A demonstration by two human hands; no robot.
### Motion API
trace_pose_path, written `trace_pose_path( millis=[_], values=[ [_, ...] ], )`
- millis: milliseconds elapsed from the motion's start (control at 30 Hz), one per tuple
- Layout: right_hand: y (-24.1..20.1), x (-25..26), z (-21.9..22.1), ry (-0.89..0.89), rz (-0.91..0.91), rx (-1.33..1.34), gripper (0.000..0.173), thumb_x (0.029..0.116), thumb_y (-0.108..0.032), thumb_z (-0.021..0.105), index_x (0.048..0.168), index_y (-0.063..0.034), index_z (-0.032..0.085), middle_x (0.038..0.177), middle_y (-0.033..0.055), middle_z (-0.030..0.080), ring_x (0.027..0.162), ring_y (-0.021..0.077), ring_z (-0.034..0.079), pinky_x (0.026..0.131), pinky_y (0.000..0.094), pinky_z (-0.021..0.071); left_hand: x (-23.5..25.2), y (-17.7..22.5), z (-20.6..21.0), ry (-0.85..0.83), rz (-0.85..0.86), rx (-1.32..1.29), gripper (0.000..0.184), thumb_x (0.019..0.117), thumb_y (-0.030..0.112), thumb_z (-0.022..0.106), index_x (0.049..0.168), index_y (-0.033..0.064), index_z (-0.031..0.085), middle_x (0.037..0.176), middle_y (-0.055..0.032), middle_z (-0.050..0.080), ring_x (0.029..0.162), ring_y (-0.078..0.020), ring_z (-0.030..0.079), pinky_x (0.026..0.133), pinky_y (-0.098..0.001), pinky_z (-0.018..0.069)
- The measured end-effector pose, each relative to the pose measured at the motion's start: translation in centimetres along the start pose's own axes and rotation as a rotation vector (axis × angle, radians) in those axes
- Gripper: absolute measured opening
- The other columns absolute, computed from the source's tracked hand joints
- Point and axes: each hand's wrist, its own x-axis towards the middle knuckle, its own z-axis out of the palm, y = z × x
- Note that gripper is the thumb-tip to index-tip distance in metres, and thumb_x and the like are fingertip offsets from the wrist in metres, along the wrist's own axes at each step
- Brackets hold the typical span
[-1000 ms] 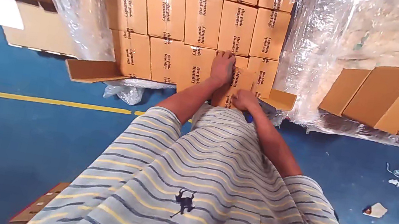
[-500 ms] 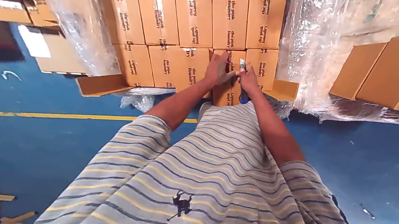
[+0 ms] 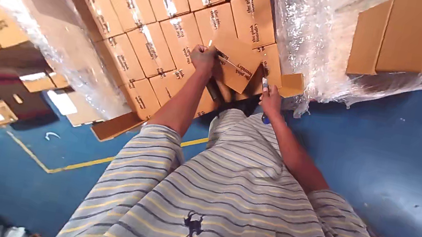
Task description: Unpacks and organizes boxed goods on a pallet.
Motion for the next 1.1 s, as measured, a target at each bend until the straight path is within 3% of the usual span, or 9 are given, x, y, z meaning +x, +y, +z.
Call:
trace_pose_path(
  millis=[100,200,333,633,900,1100],
  values=[
    [1.4,0.7,1.5,0.034,0.01,0.086,0.039,0.1108,-0.031,0.043,0.136,-0.0035,0.055,0.102,0.0161,0.071,0.09,0.0296,0.072,0.083,0.0509,0.0594,1.3,0.5,0.0,-0.043,-0.007,-0.016,0.027,0.0912,0.025,0.074,0.097,0.0014,0.062,0.092,-0.0119,0.065,0.086,-0.0227,0.063,0.08,-0.0447,0.0541],
    [-0.7,1.7,2.2,0.083,0.004,0.04,0.041,0.1096,-0.033,0.046,0.14,-0.0085,0.057,0.116,0.02,0.07,0.107,0.0356,0.069,0.093,0.0568,0.0541,1.5,0.1,0.2,-0.032,-0.005,-0.051,0.025,0.0911,0.024,0.074,0.092,0.0033,0.06,0.088,-0.0098,0.063,0.081,-0.0208,0.062,0.077,-0.0426,0.0539],
    [-3.2,3.0,2.9,0.129,0.029,-0.088,0.038,0.1094,-0.034,0.044,0.136,-0.0135,0.061,0.125,0.0163,0.069,0.114,0.036,0.067,0.094,0.0594,0.0528,1.4,0.0,0.5,-0.009,-0.006,-0.069,0.023,0.0924,0.023,0.073,0.093,0.0037,0.061,0.087,-0.0093,0.064,0.08,-0.0198,0.062,0.076,-0.041,0.0544],
    [-3.9,2.3,3.9,0.214,0.075,-0.169,0.039,0.1097,-0.034,0.043,0.137,-0.0134,0.06,0.118,0.0161,0.072,0.11,0.0357,0.07,0.09,0.058,0.0545,1.8,-0.4,0.7,0.02,-0.019,-0.126,0.022,0.0902,0.022,0.076,0.088,0.0053,0.061,0.083,-0.0079,0.064,0.078,-0.0199,0.063,0.073,-0.0413,0.0541],
    [-2.8,0.5,4.2,0.071,0.019,-0.345,0.04,0.1099,-0.037,0.042,0.136,-0.0138,0.061,0.113,0.0194,0.072,0.107,0.0393,0.07,0.087,0.06,0.0557,1.5,-0.2,0.8,0.036,-0.05,-0.126,0.021,0.0875,0.02,0.078,0.091,0.005,0.062,0.086,-0.009,0.065,0.081,-0.0206,0.064,0.075,-0.041,0.0544],
    [-0.7,-1.6,3.6,-0.071,0.007,-0.393,0.037,0.1087,-0.037,0.045,0.132,-0.0137,0.062,0.108,0.0183,0.073,0.103,0.0392,0.071,0.082,0.0621,0.0549,1.4,-0.4,0.4,-0.089,0.073,-0.042,0.02,0.0854,0.015,0.075,0.097,0.0024,0.064,0.09,-0.0096,0.065,0.084,-0.02,0.063,0.079,-0.041,0.0544]
  ],
)
